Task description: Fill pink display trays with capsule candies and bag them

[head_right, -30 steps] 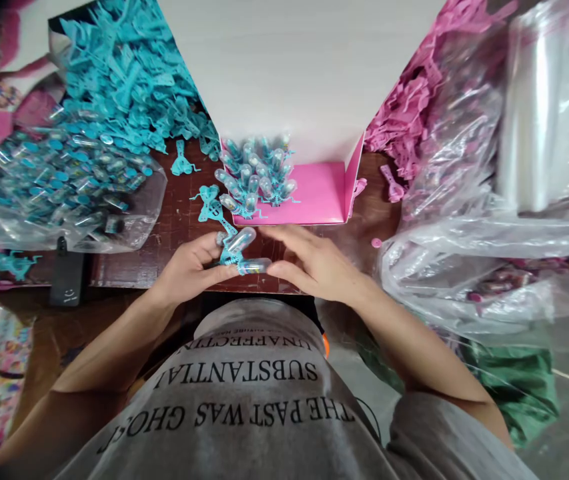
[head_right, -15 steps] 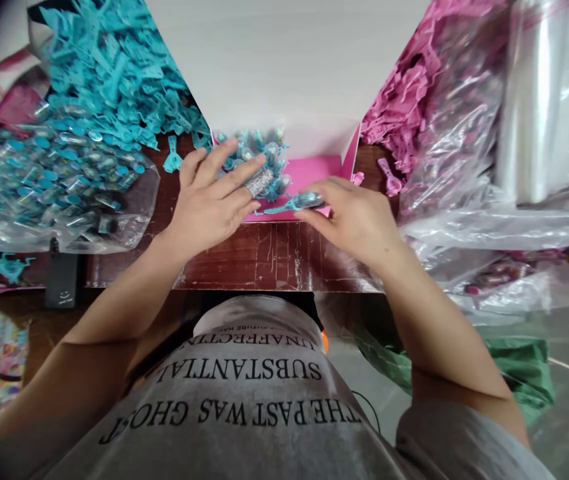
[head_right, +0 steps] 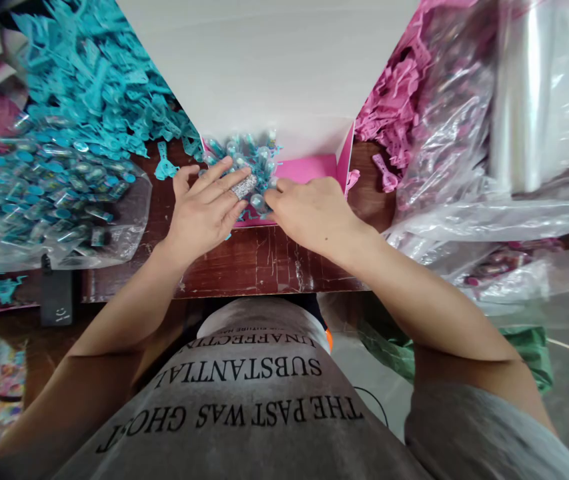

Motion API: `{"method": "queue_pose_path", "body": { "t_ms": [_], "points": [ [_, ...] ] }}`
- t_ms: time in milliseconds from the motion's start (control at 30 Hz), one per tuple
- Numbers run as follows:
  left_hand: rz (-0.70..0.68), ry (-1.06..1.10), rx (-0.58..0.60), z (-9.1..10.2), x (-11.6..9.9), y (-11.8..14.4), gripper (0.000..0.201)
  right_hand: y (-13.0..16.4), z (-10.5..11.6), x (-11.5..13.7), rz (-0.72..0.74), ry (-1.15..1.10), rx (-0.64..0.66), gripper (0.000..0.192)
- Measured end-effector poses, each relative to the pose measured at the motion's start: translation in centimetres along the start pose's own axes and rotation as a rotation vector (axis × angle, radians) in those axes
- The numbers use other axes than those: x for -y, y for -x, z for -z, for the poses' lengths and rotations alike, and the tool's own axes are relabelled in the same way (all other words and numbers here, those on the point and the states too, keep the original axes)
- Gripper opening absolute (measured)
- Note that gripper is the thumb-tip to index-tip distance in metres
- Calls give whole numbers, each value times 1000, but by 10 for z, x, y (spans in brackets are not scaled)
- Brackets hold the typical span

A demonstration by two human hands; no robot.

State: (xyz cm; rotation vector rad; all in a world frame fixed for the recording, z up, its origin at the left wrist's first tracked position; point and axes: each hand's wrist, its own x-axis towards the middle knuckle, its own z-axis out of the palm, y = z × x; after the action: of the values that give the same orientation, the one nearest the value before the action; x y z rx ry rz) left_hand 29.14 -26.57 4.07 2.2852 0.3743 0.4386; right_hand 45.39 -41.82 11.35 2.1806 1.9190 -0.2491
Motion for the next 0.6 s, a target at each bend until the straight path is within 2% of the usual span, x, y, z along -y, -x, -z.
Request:
{"method": "queue_pose_path", "body": {
  "t_ms": [133, 233, 333, 400, 433, 533, 600],
  "points": [
    [-7, 3, -4, -1, 2, 0, 35, -3, -7, 2, -3, 12, 25, 33],
    [-51, -25, -48, 1, 6, 9, 37, -6, -18, 4, -54, -37, -10, 33],
    [-56, 16, -274, -1, 17, 21, 58, -8, -32, 5, -78, -98, -131, 33],
    [21, 126, -417, -9, 26, 22, 76, -9, -42, 6, -82, -146, -209, 32],
    [65, 201, -449, -14, 30, 20, 82, -9, -46, 7, -86, -167, -223, 33],
    [145, 413, -428, -32, 41, 5, 98, -4, -53, 6, -79, -221, -212, 33],
    [178, 487, -417, -42, 45, -6, 103, 1, -57, 0, -69, -319, -298, 39]
  ]
}}
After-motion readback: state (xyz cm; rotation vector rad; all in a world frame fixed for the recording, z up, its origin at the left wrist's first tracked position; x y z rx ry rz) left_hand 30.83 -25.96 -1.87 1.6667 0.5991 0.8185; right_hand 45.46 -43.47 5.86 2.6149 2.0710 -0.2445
